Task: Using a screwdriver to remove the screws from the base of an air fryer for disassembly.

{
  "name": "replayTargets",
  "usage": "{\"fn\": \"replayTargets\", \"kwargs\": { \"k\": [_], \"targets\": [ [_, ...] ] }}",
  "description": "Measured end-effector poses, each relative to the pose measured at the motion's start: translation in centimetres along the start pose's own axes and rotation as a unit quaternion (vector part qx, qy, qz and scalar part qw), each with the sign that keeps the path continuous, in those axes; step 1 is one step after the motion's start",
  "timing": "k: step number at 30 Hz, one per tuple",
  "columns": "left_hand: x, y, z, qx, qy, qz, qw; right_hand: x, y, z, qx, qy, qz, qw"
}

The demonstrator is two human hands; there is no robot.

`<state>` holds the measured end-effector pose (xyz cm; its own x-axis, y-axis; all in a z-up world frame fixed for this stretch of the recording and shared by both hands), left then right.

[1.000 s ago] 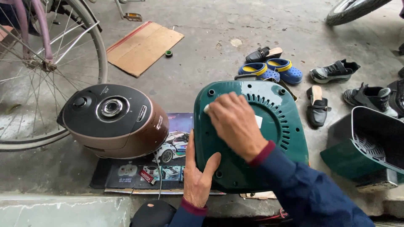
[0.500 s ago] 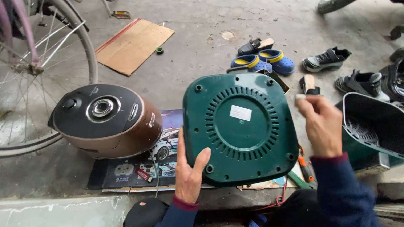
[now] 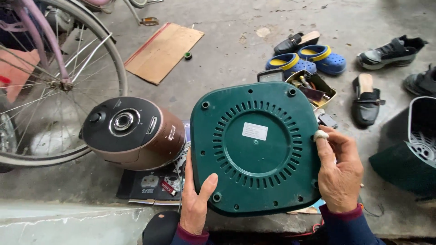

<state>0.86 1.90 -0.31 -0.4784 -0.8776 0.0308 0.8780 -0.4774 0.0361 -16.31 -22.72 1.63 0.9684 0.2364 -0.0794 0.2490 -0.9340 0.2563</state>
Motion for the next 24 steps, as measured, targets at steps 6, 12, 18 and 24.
{"fn": "replayTargets", "kwargs": {
  "k": [6,12,18,24],
  "targets": [
    [0.2,0.2,-0.4,-0.009,-0.004,0.017,1.0,0.0,0.1,0.2,-0.022,-0.018,-0.003,1.0],
    [0.1,0.3,-1.0,-0.006,0.003,0.017,1.0,0.0,0.1,0.3,-0.037,-0.032,-0.002,0.999],
    [0.0,0.3,-1.0,-0.011,-0.005,0.019,1.0,0.0,-0.1,0.3,-0.043,-0.035,0.002,0.998],
    [0.0,0.2,-1.1,-0.008,-0.046,0.016,0.999,-0.1,-0.1,0.5,-0.055,-0.042,0.004,0.998]
  ]
}}
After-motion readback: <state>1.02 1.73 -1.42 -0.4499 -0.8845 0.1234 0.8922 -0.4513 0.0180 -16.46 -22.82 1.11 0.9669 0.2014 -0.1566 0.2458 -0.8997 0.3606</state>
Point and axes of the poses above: each hand's wrist, its own y-axis towards the middle knuckle, its own x-axis out of the palm, z = x × y, the point moved 3 cm from there along y, towards the middle knuckle, and after that the axes turned 7 degrees about z, right-handed, at the moved point
